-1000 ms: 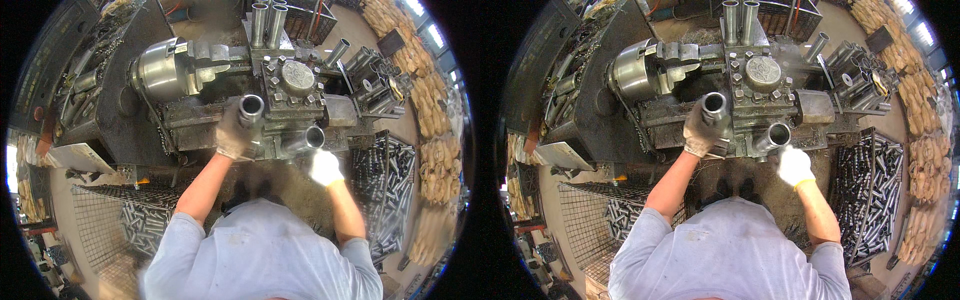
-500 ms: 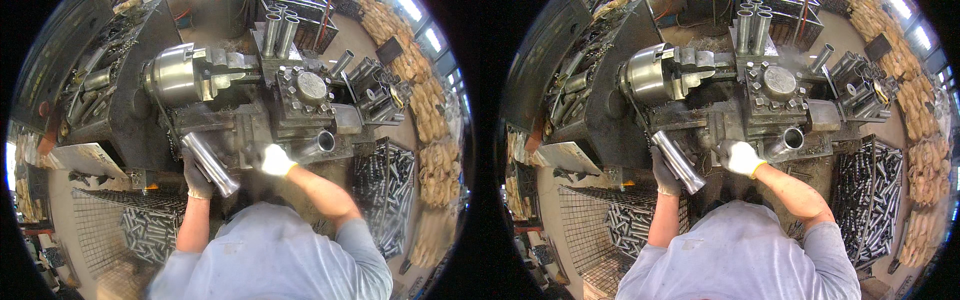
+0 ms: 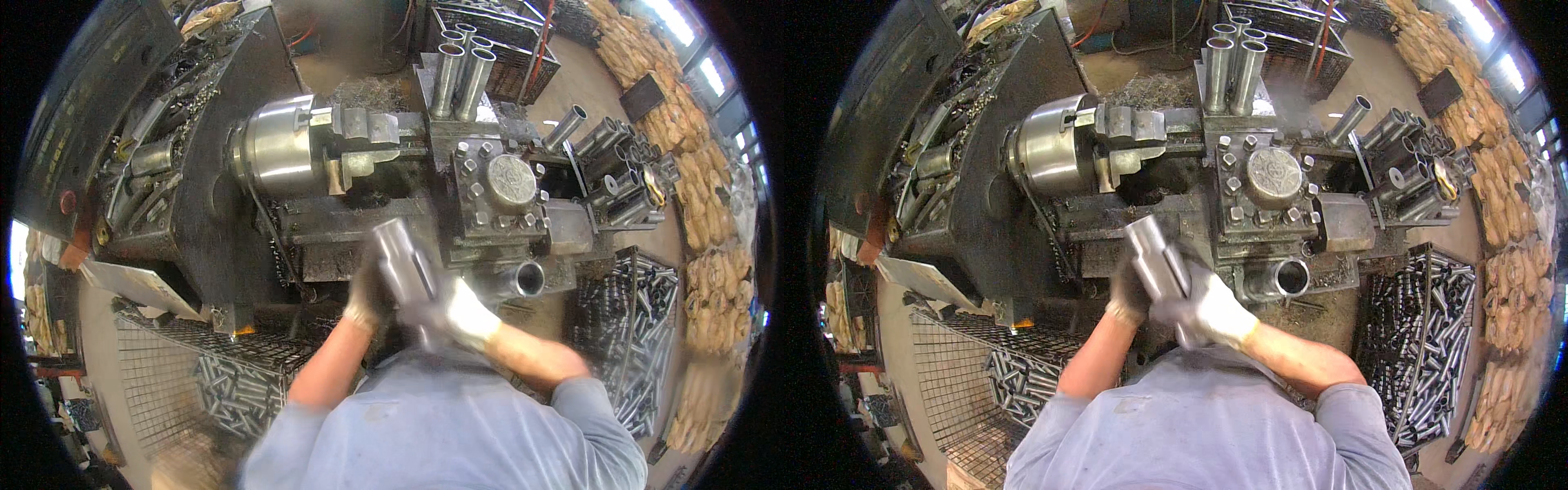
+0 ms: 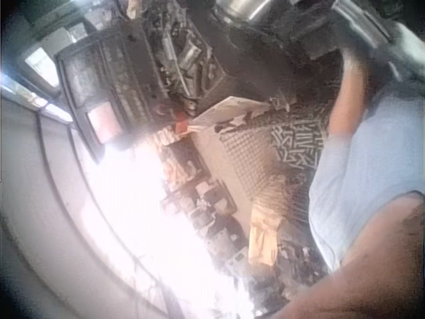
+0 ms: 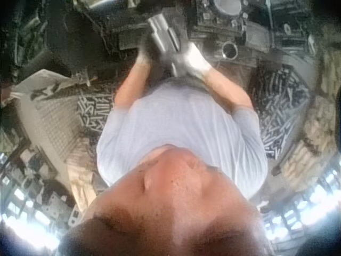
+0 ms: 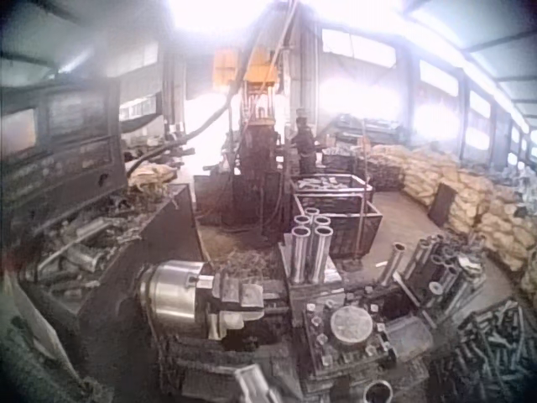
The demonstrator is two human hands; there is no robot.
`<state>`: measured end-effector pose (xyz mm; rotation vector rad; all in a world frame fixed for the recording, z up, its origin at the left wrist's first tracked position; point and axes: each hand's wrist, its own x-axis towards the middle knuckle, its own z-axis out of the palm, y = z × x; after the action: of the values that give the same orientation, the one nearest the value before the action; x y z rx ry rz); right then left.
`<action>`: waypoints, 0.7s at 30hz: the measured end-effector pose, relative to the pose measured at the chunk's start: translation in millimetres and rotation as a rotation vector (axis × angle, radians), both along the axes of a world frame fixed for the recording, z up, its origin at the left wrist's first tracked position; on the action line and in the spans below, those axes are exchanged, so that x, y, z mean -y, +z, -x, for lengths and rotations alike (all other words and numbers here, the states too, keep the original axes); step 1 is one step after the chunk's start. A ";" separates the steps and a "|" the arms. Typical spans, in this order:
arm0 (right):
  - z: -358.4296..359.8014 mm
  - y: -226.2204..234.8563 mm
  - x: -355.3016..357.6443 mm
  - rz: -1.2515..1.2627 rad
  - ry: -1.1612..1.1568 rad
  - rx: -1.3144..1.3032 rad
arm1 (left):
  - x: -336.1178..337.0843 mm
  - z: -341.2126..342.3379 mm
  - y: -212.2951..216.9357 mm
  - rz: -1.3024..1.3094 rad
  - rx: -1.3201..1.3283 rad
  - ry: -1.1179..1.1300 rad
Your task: The person repeatedly loads cylindrical metal blanks into a lathe chuck, operates the machine controls, and removes finished metal parts. The person places the finished parts into a nearby wire basket. The task is performed continuously in a repetitive cycle.
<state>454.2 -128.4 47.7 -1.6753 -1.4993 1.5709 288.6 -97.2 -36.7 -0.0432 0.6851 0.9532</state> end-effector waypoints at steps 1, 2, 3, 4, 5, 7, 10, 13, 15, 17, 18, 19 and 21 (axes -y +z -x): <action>-13.1 23.1 4.6 -0.014 0.101 -0.061 | -14.2 -5.4 -1.7 -0.061 -0.281 -0.144; -26.1 47.8 5.7 -0.048 0.222 -0.092 | -31.7 -11.8 -5.9 -0.513 -0.781 -0.351; -35.5 70.9 7.4 -0.173 0.260 -0.144 | -49.1 -17.1 -10.3 -0.923 -1.348 -0.474; -50.5 95.5 -3.3 -0.194 0.349 -0.242 | -65.7 -22.4 -15.5 -1.104 -1.629 -0.488; -61.3 114.9 -18.5 -0.434 0.440 -0.237 | -86.6 -27.0 -21.0 -1.190 -1.819 -0.545; -77.8 150.2 -48.0 -0.858 0.449 0.001 | -120.7 -29.6 -28.3 -1.222 -2.028 -0.686; -92.6 173.3 -124.6 -0.993 0.415 0.298 | -132.6 -15.0 -31.2 -1.205 -2.119 -0.642; -93.7 147.8 -207.9 -1.079 0.586 1.092 | -90.5 19.3 -31.7 -1.153 -1.957 -0.370; -93.4 115.5 -256.3 -0.936 0.764 1.325 | -41.2 47.8 -37.8 -1.193 -1.818 -0.026; -95.6 79.5 -286.9 -0.893 0.860 1.234 | 11.0 74.0 -52.0 -0.917 -1.819 0.010; -93.3 62.7 -299.6 -0.786 0.889 1.196 | 35.8 84.3 -63.1 -0.692 -1.793 0.081; -86.9 45.7 -307.6 -0.747 0.877 1.039 | 61.3 100.5 -73.0 -0.461 -1.697 0.007; -70.7 18.0 -318.1 -0.449 0.897 0.857 | 109.7 121.9 -98.1 -0.081 -1.447 0.173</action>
<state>524.9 189.7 65.7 -1.5219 -3.0615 0.6214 166.7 -206.9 -134.8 0.7360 1.9810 1.0926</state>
